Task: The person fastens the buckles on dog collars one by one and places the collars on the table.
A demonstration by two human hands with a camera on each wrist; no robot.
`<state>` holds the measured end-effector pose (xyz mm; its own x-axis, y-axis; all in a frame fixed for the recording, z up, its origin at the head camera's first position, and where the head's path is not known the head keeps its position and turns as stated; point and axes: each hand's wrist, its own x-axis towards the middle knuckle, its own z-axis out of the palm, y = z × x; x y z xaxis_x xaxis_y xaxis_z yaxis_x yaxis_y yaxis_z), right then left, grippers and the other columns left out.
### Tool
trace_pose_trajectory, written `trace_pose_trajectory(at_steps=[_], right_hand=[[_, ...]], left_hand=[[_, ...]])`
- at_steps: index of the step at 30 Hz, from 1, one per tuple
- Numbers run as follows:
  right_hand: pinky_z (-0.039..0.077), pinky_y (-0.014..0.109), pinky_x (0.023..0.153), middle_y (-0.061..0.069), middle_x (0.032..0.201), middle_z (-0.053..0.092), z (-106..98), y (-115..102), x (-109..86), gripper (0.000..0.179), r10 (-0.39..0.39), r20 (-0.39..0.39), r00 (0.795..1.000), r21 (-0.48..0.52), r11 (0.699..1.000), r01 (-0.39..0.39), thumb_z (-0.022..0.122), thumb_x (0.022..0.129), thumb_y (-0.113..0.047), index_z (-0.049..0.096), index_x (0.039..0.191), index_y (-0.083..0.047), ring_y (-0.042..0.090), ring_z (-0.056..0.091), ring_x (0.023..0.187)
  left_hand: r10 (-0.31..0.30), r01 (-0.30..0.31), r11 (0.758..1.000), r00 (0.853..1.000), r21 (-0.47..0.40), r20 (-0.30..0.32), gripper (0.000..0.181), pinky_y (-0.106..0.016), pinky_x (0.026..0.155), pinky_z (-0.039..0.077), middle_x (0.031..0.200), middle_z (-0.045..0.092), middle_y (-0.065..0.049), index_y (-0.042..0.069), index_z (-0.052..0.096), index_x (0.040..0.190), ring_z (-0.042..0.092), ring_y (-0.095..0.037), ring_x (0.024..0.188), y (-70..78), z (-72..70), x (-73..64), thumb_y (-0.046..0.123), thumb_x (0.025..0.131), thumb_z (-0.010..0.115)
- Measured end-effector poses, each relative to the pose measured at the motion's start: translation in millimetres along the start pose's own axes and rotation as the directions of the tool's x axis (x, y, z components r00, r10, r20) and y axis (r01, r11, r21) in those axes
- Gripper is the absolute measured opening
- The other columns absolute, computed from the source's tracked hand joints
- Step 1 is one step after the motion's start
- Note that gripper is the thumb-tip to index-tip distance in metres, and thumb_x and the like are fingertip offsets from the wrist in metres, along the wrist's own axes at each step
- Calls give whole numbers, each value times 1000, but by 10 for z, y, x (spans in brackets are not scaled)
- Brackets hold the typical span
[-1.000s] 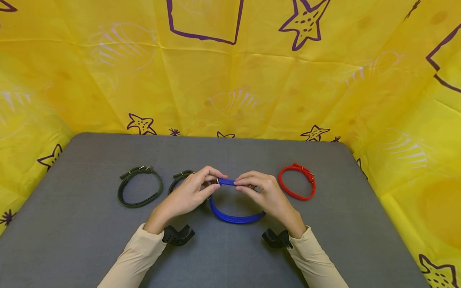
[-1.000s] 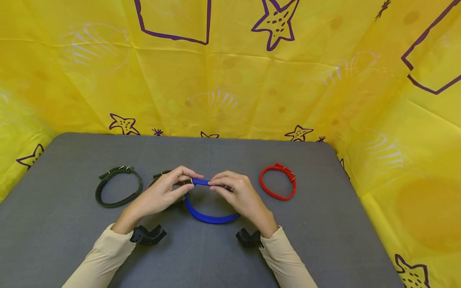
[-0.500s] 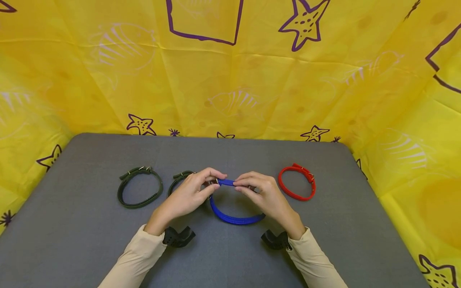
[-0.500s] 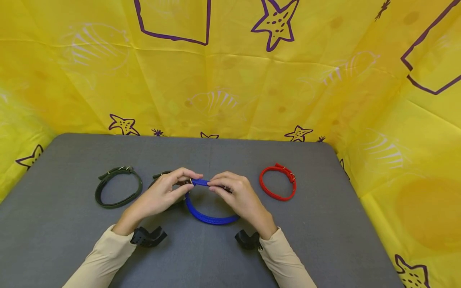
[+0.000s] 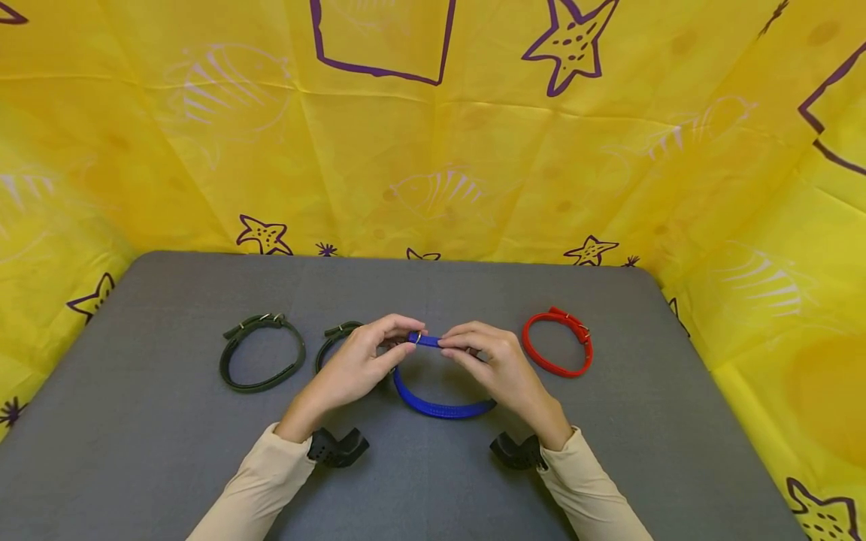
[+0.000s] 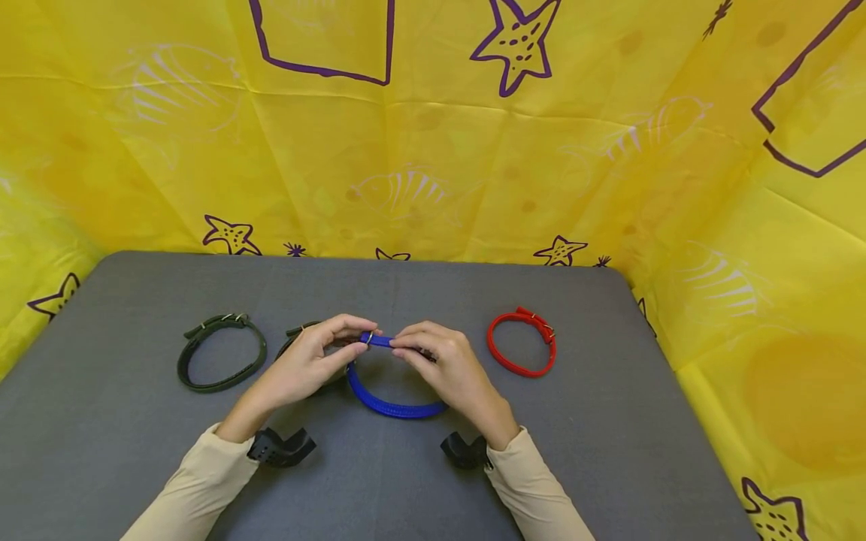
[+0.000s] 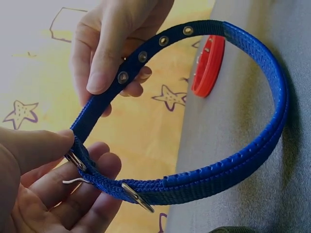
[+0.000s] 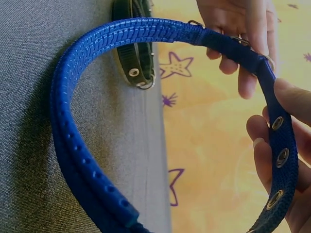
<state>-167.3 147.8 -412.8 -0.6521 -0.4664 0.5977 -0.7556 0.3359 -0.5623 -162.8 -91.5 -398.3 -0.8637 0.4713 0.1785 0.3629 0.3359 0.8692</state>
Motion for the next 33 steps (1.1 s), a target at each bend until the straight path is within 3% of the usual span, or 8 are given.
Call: trace_pose_trajectory(at_steps=[7, 15, 22, 28, 33], right_hand=[[54, 18, 70, 4, 97, 74, 1, -17, -5, 18, 46, 13, 999, 7, 999, -46, 78, 81, 1, 77, 96, -9, 12, 69, 85], [52, 17, 70, 4, 98, 74, 3, -29, 1, 15, 18, 22, 1000, -19, 1000, -17, 77, 83, -2, 76, 96, -9, 11, 69, 86], [53, 18, 71, 4, 98, 74, 19, -46, 8, 17, 1, 24, 1000, -6, 1000, -1, 78, 83, -1, 76, 98, -9, 12, 69, 86], [53, 19, 72, 3, 101, 73, 15, -50, 4, 24, -7, 47, 999, -17, 1000, 7, 76, 86, -5, 74, 110, -8, 10, 66, 86], [53, 20, 75, 2, 101, 71, 8, -40, 2, 20, -22, 72, 997, -36, 999, 25, 73, 89, -6, 75, 108, -11, 12, 66, 92]], left_hand=[[-12, 12, 1000, 1000, -3, -9, 25, -31, 89, 53, 120, 69, -4, 11, 62, 124, 68, -18, 111, -15, 10, 0, 13, 99, 61], [12, -14, 999, 1000, 49, 24, 24, -29, 87, 54, 117, 70, -1, 13, 67, 122, 66, -13, 99, -27, -2, 0, 15, 99, 62], [46, -45, 998, 999, 51, -3, 27, -27, 81, 54, 112, 71, 0, 13, 67, 122, 65, -10, 91, -22, 26, 5, 18, 95, 67], [28, -28, 999, 1000, 33, -8, 31, -26, 79, 53, 111, 72, 1, 15, 65, 124, 65, -8, 88, -8, 34, 5, 21, 94, 69], [-11, 9, 998, 1000, 64, 24, 33, -26, 78, 52, 106, 71, 2, 16, 64, 125, 64, -9, 87, -12, 11, -7, 24, 93, 71]])
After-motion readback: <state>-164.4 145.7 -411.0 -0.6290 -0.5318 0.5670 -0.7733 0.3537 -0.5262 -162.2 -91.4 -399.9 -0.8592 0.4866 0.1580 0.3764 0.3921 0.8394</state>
